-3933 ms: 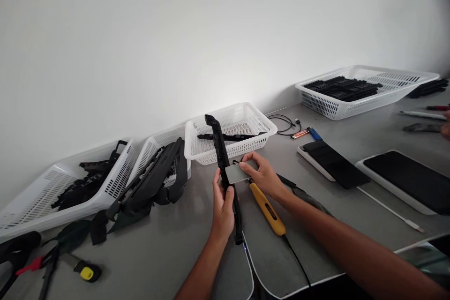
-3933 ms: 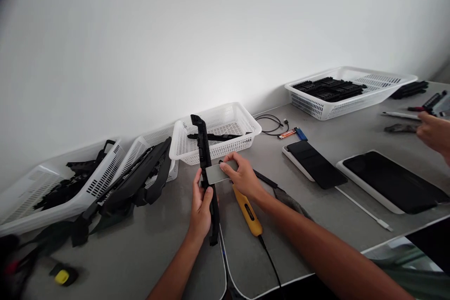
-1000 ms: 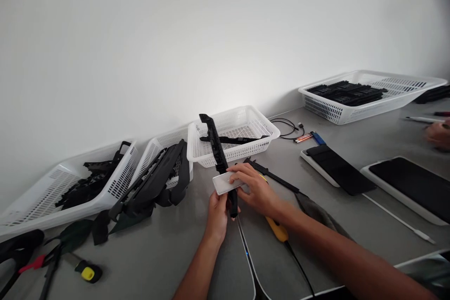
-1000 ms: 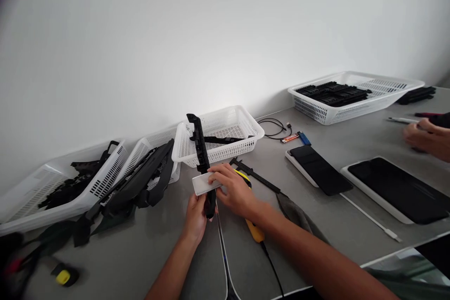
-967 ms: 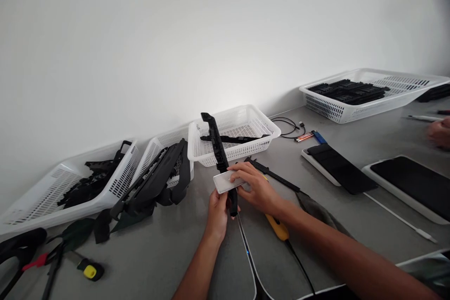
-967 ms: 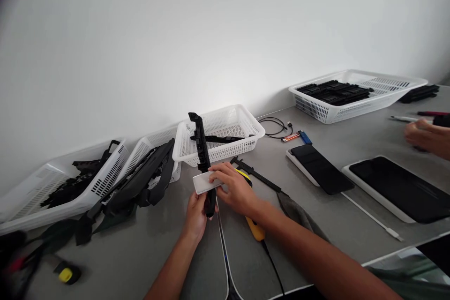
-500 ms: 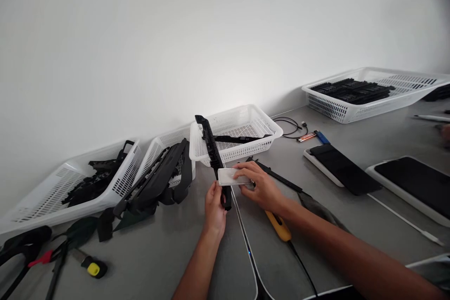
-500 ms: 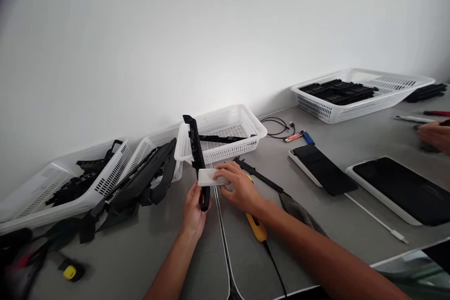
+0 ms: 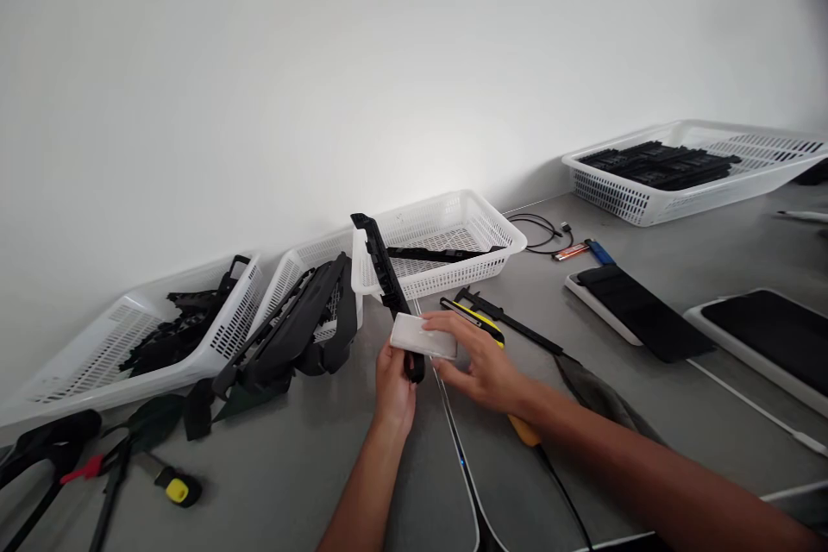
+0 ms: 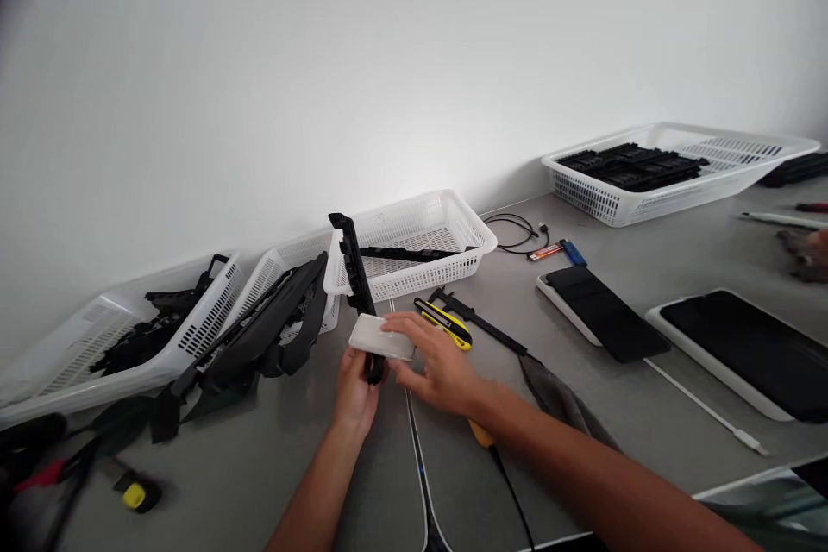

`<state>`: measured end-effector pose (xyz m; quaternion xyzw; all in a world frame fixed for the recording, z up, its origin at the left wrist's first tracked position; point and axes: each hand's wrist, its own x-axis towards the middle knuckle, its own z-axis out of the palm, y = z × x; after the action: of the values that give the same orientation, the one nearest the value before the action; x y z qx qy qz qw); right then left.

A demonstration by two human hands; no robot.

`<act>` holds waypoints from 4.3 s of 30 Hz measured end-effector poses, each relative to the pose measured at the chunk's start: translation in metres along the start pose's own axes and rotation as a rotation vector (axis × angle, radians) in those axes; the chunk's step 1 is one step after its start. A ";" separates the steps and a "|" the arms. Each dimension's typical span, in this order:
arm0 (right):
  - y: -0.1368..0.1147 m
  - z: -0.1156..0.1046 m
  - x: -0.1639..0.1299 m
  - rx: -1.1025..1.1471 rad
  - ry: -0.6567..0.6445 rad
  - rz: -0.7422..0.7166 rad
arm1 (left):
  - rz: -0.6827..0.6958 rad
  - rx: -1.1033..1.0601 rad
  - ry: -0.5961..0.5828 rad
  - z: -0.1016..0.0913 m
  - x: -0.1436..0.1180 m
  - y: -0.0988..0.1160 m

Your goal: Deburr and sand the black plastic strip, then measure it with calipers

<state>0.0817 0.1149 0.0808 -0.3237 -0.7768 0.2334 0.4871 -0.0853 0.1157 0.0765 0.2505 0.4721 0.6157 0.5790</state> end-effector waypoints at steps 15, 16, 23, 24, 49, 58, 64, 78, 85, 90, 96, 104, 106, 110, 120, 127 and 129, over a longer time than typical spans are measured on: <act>0.003 0.002 0.003 -0.146 -0.072 -0.075 | -0.038 -0.079 0.012 0.004 -0.002 0.000; 0.003 0.002 0.003 -0.146 -0.047 -0.064 | -0.031 -0.071 -0.006 0.005 -0.002 0.000; 0.001 0.006 0.005 -0.060 -0.028 -0.080 | -0.029 -0.049 0.003 0.004 -0.004 -0.002; 0.003 0.005 0.006 -0.066 -0.005 -0.057 | -0.022 -0.025 -0.017 0.005 -0.004 -0.002; 0.011 0.005 0.004 -0.118 0.133 0.011 | 0.028 0.166 -0.175 0.006 -0.011 -0.013; 0.013 0.002 0.006 -0.065 0.071 -0.066 | 0.030 0.117 -0.126 0.004 -0.012 -0.012; 0.017 -0.010 0.010 -0.074 0.167 -0.044 | 0.049 0.182 -0.203 0.007 -0.012 -0.010; 0.022 -0.008 0.007 -0.059 0.183 0.001 | 0.069 0.212 -0.205 0.003 -0.009 -0.014; 0.021 -0.003 0.007 -0.100 0.109 -0.070 | 0.061 0.189 -0.179 0.004 -0.009 -0.014; 0.023 -0.008 0.006 -0.103 0.191 0.022 | 0.062 0.224 -0.214 0.005 -0.011 -0.013; 0.013 0.003 0.002 -0.120 0.085 -0.108 | 0.061 0.121 -0.160 -0.001 -0.006 -0.019; 0.013 -0.008 0.002 -0.136 0.133 -0.074 | 0.093 0.154 -0.198 0.002 -0.007 -0.015; 0.010 -0.005 0.002 -0.127 0.089 -0.131 | 0.115 0.134 -0.185 -0.001 -0.006 -0.018; 0.015 -0.003 0.002 -0.148 0.055 -0.148 | 0.117 0.129 -0.200 -0.001 -0.005 -0.017; 0.008 -0.017 0.007 -0.078 0.156 -0.039 | 0.070 0.220 -0.183 0.007 -0.011 -0.008; 0.006 -0.022 0.011 0.375 0.057 0.443 | 0.046 0.256 -0.204 0.006 -0.012 -0.008; 0.012 -0.022 0.012 0.423 -0.001 0.533 | 0.040 0.266 -0.189 0.004 -0.012 -0.011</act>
<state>0.1007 0.1329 0.0892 -0.4071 -0.5994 0.5086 0.4650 -0.0742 0.1048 0.0720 0.3911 0.4878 0.5327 0.5703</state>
